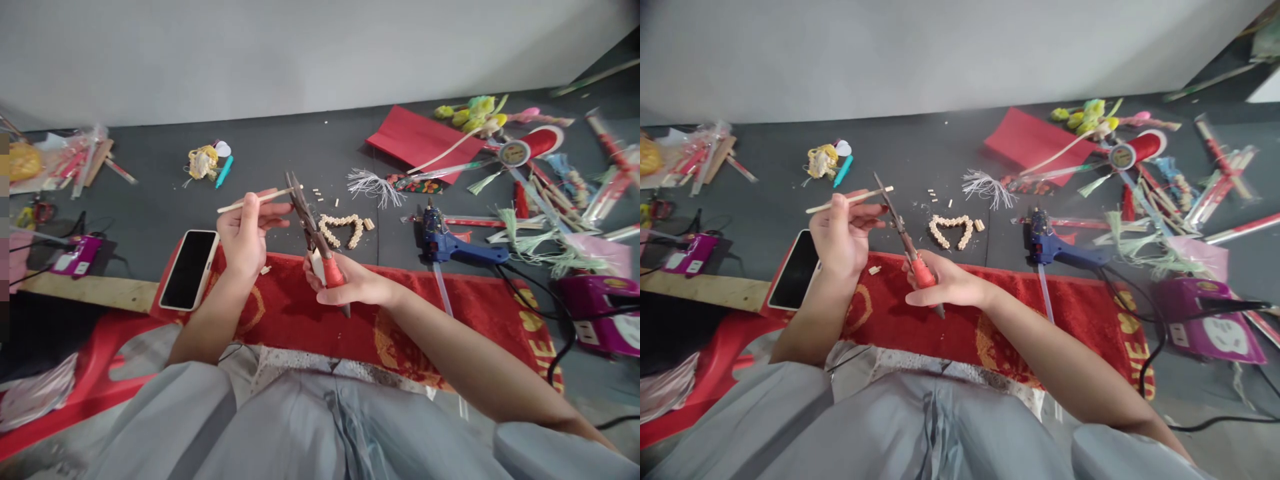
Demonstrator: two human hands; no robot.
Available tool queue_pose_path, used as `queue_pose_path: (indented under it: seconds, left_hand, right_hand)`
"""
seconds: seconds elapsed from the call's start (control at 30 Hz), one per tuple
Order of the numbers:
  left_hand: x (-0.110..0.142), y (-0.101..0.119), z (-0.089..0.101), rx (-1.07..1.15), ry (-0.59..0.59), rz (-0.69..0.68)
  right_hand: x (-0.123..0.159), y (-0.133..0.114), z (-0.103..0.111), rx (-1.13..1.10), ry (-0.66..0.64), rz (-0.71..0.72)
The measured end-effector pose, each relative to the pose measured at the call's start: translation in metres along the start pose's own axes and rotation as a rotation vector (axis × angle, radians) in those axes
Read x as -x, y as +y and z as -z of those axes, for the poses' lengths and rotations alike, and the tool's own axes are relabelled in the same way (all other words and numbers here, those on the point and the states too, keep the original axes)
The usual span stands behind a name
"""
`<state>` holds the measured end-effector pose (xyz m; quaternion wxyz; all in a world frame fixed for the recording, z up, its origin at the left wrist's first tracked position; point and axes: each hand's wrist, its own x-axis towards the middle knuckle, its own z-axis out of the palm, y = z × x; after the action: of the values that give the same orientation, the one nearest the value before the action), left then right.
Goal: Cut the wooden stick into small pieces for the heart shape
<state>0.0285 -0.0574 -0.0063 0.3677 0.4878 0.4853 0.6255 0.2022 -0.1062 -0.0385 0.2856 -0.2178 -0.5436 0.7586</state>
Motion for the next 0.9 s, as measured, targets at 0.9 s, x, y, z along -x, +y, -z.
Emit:
queue_pose_path:
  seconds: [0.9]
  left_hand:
    - [0.0018, -0.0022, 0.0068, -0.112, 0.002, -0.239]
  right_hand:
    - [-0.0003, 0.0040, -0.0024, -0.097, -0.005, 0.006]
